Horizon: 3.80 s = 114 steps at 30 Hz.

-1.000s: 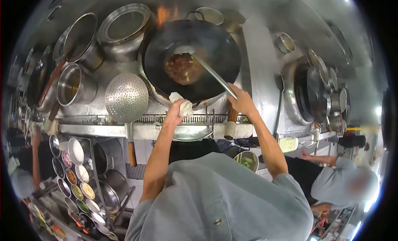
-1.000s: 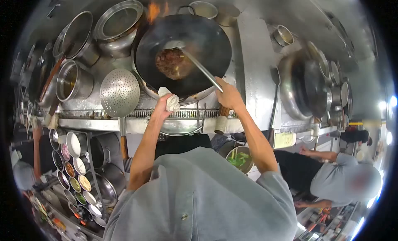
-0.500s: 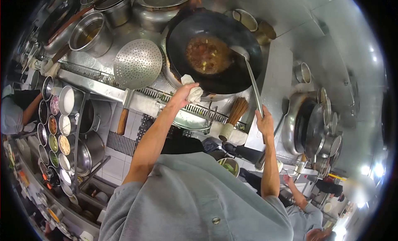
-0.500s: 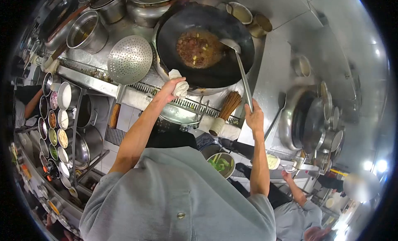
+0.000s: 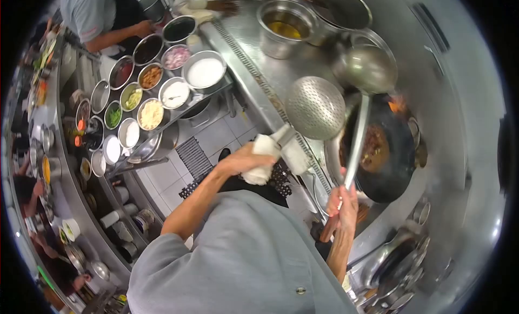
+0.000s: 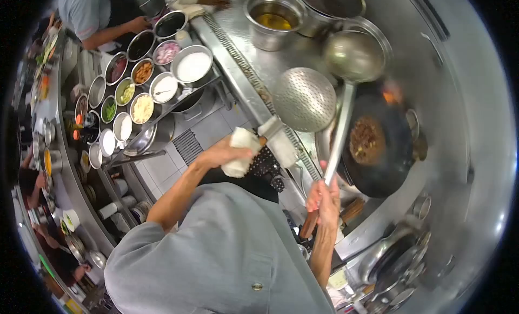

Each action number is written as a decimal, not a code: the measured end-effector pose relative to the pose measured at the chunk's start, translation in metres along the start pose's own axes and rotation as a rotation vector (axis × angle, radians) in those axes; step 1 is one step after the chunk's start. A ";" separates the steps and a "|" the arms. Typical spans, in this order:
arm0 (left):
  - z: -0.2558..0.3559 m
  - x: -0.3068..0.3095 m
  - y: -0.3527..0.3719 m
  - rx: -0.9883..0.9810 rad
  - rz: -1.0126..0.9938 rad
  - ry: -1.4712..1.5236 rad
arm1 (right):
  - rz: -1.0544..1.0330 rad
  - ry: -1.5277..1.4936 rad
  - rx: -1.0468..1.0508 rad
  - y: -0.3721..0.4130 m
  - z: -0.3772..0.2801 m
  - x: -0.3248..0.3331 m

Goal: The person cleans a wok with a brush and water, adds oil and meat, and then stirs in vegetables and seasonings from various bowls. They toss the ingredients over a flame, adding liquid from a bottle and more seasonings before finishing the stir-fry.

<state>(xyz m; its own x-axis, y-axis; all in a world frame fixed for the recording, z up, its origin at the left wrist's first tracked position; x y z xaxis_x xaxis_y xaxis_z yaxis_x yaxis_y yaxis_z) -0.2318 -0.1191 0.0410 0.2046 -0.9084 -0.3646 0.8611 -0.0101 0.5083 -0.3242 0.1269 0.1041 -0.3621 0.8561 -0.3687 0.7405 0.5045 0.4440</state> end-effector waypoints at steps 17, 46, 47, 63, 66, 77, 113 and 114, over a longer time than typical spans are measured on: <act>0.057 0.224 0.035 -0.185 0.760 -0.332 | -0.280 1.303 0.199 -0.123 0.090 -0.225; 0.050 0.239 0.029 -0.213 0.718 -0.241 | -0.276 1.291 0.268 -0.116 0.089 -0.232; 0.052 0.240 0.030 -0.210 0.720 -0.249 | -0.298 1.274 0.301 -0.115 0.092 -0.230; 0.073 0.230 0.040 -0.230 0.704 -0.233 | -0.443 -0.179 -0.769 -0.069 0.154 -0.213; 0.077 0.222 0.042 -0.237 0.685 -0.200 | -0.458 -0.424 -0.766 -0.051 0.151 -0.214; 0.039 0.075 -0.010 -0.106 0.145 0.149 | -0.234 -0.567 -0.056 0.015 0.030 -0.150; -0.016 -0.315 -0.149 0.532 -0.089 0.015 | 0.552 1.508 0.139 0.069 -0.083 0.251; -0.014 -0.317 -0.149 0.525 -0.094 0.010 | 0.619 1.503 0.045 0.050 -0.090 0.251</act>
<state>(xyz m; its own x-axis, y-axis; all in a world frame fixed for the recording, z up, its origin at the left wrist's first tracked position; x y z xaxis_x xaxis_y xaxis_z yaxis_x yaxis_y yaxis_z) -0.4188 0.1763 0.0702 0.1448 -0.8896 -0.4332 0.5276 -0.3010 0.7944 -0.4295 0.3773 0.1073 -0.1954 0.2610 0.9454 0.9803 0.0802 0.1805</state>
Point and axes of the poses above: each hand's wrist, its own y-axis away from the middle knuckle, its own x-axis out of the back of the hand, z = x × y, the point moved 6 cm from there along -y, towards the middle knuckle, and after that the axes turned 2 degrees about x, right-handed, at the moved point
